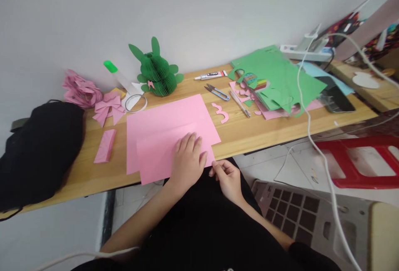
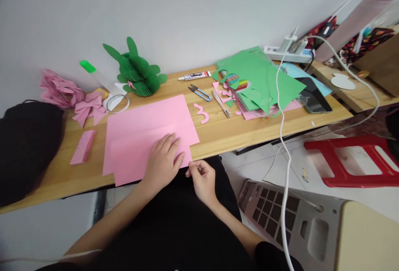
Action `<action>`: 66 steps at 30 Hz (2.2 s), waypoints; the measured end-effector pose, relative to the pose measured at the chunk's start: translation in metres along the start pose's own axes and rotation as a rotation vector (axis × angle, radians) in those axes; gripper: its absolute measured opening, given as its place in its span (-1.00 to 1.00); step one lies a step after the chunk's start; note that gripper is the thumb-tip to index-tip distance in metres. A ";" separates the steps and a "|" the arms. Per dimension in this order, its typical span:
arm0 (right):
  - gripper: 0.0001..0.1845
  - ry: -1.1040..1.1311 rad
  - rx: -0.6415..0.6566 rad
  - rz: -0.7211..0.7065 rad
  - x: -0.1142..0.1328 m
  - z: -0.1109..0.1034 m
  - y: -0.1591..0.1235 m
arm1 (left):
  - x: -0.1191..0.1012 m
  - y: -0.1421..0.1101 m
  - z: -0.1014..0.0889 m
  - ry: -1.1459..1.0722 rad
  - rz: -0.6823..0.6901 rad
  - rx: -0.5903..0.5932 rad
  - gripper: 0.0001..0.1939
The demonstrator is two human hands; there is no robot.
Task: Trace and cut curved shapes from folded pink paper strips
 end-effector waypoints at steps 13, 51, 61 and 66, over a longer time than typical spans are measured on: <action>-0.66 -0.024 0.024 -0.024 -0.003 -0.001 0.003 | 0.014 0.023 0.019 0.092 -0.204 0.100 -0.49; -0.52 -1.745 0.635 -0.508 0.056 0.118 0.069 | 0.014 0.021 0.032 0.053 -0.186 0.123 -0.44; -0.52 -1.745 0.564 -0.541 0.057 0.115 0.073 | 0.013 0.022 0.028 0.055 -0.173 0.103 -0.46; -0.52 -1.747 0.511 -0.557 0.059 0.107 0.074 | 0.012 0.022 0.028 0.073 -0.169 0.109 -0.47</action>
Point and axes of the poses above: each hand's wrist, its own y-axis towards the middle knuckle, its own z-axis out of the palm, x = y × z, the point moved 10 cm from there along y, towards the middle knuckle, and after that the axes turned 11 degrees about y, right-handed, at the moved point
